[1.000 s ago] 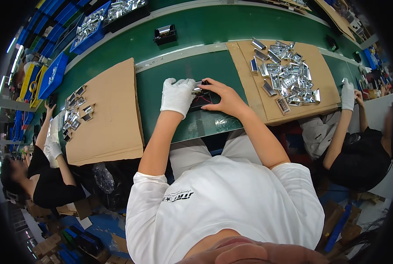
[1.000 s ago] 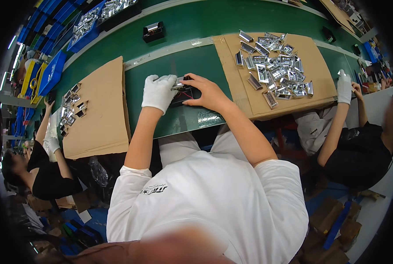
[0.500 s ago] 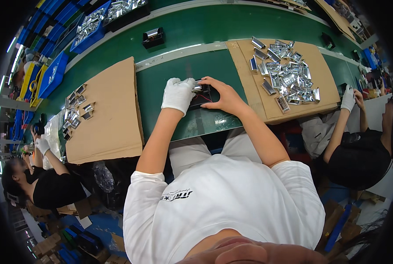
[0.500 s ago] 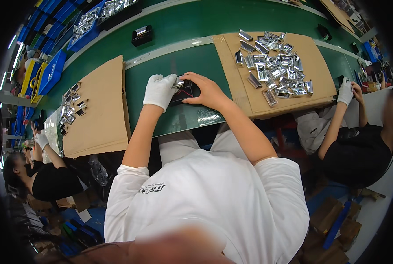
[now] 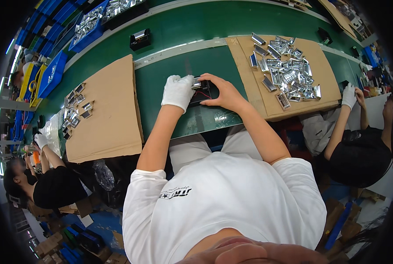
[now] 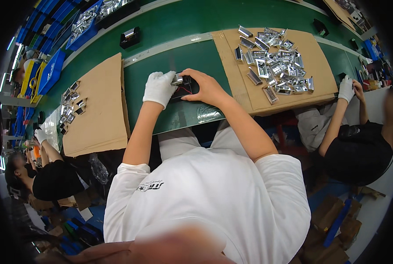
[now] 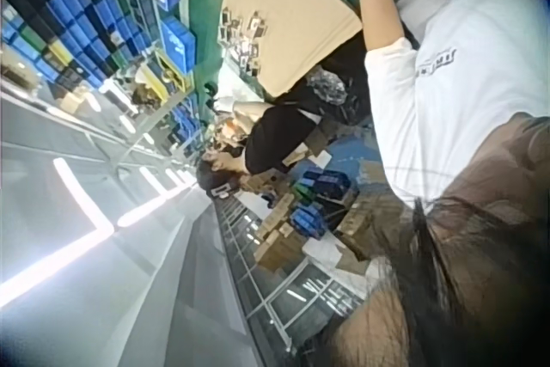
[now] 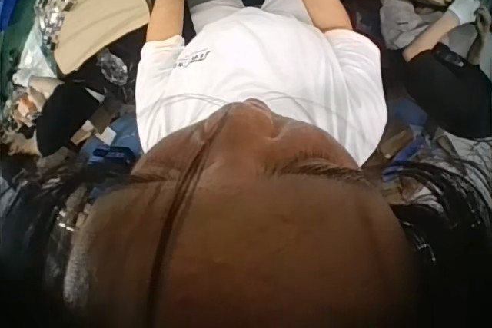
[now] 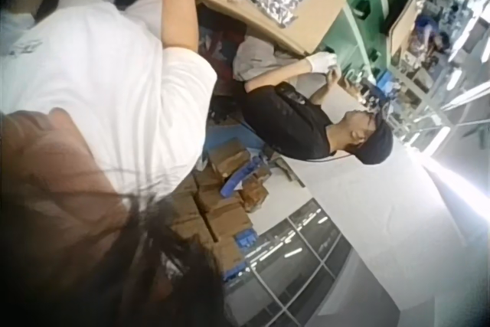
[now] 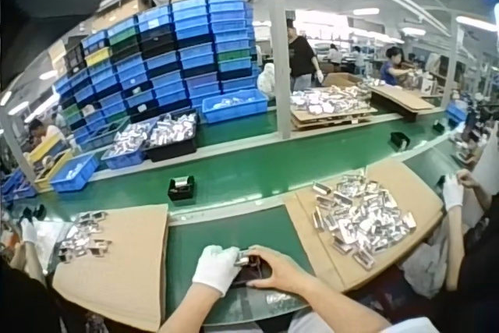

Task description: Assemble electronic devices by inserting components and batteries into plastic housings at a factory workstation.

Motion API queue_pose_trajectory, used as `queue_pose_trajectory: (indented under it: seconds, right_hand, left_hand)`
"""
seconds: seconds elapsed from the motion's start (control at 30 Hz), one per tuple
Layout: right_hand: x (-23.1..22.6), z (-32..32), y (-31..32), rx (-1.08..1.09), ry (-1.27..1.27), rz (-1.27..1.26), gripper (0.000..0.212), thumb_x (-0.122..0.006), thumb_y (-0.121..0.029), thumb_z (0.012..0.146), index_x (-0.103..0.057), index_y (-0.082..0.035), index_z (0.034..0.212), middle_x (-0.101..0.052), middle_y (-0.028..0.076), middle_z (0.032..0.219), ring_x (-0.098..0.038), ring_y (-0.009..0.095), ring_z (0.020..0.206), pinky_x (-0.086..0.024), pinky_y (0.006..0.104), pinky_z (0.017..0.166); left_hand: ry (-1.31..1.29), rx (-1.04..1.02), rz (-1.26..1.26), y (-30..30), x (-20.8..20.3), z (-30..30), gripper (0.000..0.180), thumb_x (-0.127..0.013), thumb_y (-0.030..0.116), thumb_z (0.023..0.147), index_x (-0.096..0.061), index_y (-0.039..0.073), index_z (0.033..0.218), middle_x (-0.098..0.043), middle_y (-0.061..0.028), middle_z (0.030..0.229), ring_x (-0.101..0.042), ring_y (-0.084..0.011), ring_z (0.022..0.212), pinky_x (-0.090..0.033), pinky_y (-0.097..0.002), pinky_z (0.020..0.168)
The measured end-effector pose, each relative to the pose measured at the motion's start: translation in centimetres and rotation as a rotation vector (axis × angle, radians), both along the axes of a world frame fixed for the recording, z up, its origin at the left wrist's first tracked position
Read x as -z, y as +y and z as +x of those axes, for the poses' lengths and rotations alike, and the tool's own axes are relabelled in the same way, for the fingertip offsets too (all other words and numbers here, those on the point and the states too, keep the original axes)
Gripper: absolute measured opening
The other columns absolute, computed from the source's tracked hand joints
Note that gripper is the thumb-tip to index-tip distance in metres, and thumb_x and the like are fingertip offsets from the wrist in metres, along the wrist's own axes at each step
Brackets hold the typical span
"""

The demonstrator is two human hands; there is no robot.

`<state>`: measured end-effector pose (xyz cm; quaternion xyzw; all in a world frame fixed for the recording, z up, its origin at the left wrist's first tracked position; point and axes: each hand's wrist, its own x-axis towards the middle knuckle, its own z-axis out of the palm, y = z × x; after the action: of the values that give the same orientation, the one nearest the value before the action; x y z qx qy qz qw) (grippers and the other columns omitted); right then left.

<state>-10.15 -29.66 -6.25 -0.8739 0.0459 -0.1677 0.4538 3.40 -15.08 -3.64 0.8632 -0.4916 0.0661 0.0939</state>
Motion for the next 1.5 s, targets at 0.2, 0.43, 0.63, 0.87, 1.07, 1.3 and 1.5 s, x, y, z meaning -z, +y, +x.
queue_pose_trajectory:
  seconds: [0.2,0.43,0.63,0.87,1.07,1.3,1.5]
  right_hand:
    - [-0.6,-0.5,0.0,0.035,0.158,0.105,0.081,-0.088,-0.013,0.066,-0.051,-0.017,0.138,-0.06,0.001,0.137,-0.062,0.025,0.118,-0.046,0.0354,0.103]
    - [-0.1,-0.3,0.2,0.039,0.115,0.106,0.085,-0.088,-0.013,0.066,-0.048,-0.018,0.141,-0.061,0.002,0.135,-0.061,0.025,0.117,-0.046,0.0348,0.103]
    - [-0.2,-0.2,-0.1,0.063,0.129,0.104,0.085,-0.087,-0.01,0.066,-0.048,-0.017,0.141,-0.059,0.004,0.137,-0.062,0.026,0.115,-0.046,0.0351,0.103]
    - [-0.9,0.2,-1.5,0.038,0.139,0.019,0.081,-0.086,-0.012,0.068,-0.049,-0.016,0.14,-0.057,0.007,0.14,-0.056,0.027,0.122,-0.045,0.0352,0.105]
    - [0.7,3.7,-1.9,0.216,0.119,0.122,0.068,-0.081,-0.021,0.076,-0.053,-0.017,0.138,-0.055,0.011,0.142,-0.048,0.03,0.134,-0.042,0.0378,0.109]
    - [4.9,4.9,-1.6,0.302,0.082,-0.627,0.056,-0.069,-0.035,0.089,-0.054,-0.014,0.138,-0.046,0.013,0.152,-0.038,0.032,0.146,-0.035,0.0409,0.116]
    - [3.6,5.0,-2.4,0.209,0.206,-0.64,0.048,-0.065,-0.036,0.091,-0.059,-0.014,0.134,-0.047,0.011,0.152,-0.041,0.031,0.142,-0.034,0.0424,0.116]
  left_hand:
    - [0.209,0.027,0.027,0.8,-2.1,0.0,0.032,-0.076,0.021,0.079,-0.069,0.012,0.108,-0.071,-0.012,0.095,-0.065,-0.0328,0.087,-0.052,-0.0394,0.081]
    - [0.314,-0.106,0.0,-0.6,-4.2,0.8,0.056,-0.077,0.032,0.082,-0.063,0.013,0.131,-0.069,-0.0133,0.118,-0.066,-0.0334,0.104,-0.053,-0.039,0.091]
    - [0.384,-0.285,0.088,-2.5,-3.4,1.4,0.052,-0.075,0.036,0.084,-0.065,0.011,0.129,-0.068,-0.0111,0.125,-0.066,-0.0338,0.108,-0.052,-0.0383,0.094]
    - [0.421,-0.278,-0.272,-3.6,-1.6,3.9,0.045,-0.071,0.035,0.086,-0.068,0.01,0.124,-0.071,-0.0115,0.121,-0.068,-0.0332,0.104,-0.054,-0.042,0.09]
    - [0.522,-0.255,-0.727,-5.5,3.6,7.2,0.035,-0.069,0.029,0.087,-0.072,0.011,0.117,-0.072,-0.0104,0.118,-0.069,-0.033,0.101,-0.054,-0.0414,0.089]
    - [0.243,-0.06,-0.407,-6.9,5.5,5.4,0.018,-0.066,0.018,0.084,-0.079,0.015,0.096,-0.075,-0.0068,0.102,-0.068,-0.0325,0.089,-0.055,-0.0395,0.083]
    - [0.257,-0.034,-0.467,-7.1,6.9,6.9,0.015,-0.068,0.015,0.082,-0.079,0.013,0.091,-0.075,-0.0042,0.099,-0.067,-0.0316,0.086,-0.055,-0.0387,0.08]
